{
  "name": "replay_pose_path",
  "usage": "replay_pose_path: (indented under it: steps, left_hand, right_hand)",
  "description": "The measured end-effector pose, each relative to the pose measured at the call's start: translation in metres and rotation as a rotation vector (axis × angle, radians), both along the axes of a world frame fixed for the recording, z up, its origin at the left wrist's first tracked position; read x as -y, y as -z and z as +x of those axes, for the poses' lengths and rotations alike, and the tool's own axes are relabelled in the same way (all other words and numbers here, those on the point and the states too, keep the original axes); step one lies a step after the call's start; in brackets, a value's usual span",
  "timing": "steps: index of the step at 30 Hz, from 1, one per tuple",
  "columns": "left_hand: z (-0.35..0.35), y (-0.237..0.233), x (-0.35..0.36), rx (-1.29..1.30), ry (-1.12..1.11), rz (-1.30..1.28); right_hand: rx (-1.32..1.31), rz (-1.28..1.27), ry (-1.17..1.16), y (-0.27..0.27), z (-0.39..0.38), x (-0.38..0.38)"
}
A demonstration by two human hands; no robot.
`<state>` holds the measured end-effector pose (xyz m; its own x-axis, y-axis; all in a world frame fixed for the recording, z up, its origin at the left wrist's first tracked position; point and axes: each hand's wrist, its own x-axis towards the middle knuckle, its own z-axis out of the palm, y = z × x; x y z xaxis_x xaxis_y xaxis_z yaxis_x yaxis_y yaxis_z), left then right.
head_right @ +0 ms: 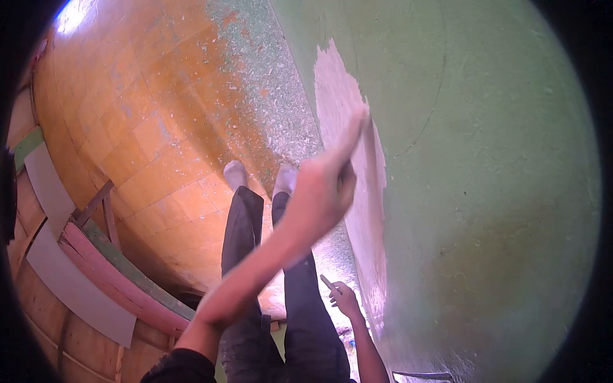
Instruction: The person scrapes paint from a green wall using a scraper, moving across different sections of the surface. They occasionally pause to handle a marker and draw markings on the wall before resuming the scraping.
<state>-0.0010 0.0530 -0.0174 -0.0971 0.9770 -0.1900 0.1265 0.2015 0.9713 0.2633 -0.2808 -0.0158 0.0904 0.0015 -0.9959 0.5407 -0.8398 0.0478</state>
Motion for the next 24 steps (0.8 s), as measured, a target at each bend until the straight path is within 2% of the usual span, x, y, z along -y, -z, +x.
replay_pose_path:
  steps: [3,6,8,11,14,15,18,19,21,24]
  left_hand:
    - [-0.035,0.003,-0.051,-0.049,0.021,-0.057]
    - [-0.013,-0.004,0.001,-0.035,0.101,-0.021]
    - [-0.004,0.003,0.01,0.008,0.053,0.031]
    - [-0.028,0.004,-0.038,-0.022,-0.004,0.005]
    - [-0.013,-0.003,-0.012,-0.012,0.02,0.016]
    - [-0.01,-0.009,-0.004,0.062,0.019,0.036]
    - [-0.019,0.0,-0.016,0.026,0.087,-0.06]
    - [-0.028,0.004,-0.033,0.029,0.043,-0.054]
    - [-0.027,0.001,-0.025,0.038,0.057,-0.061]
    - [-0.011,0.001,-0.008,0.114,0.047,0.064]
  right_hand:
    - [0.022,0.024,-0.011,-0.001,-0.001,-0.003]
    - [0.034,0.003,0.004,-0.001,0.001,-0.005]
    - [0.019,0.006,0.002,-0.005,-0.001,-0.011]
    - [0.019,-0.002,0.024,-0.001,0.001,-0.003]
    - [0.045,-0.002,0.029,-0.001,0.004,0.0]
    - [0.045,-0.011,0.012,0.0,0.002,-0.001]
    - [0.006,-0.011,0.038,0.004,0.005,0.004]
    - [0.011,0.001,0.031,0.004,0.005,0.006]
    - [0.02,0.016,0.032,0.004,0.006,0.006]
    - [0.04,-0.022,0.028,-0.001,-0.002,-0.007]
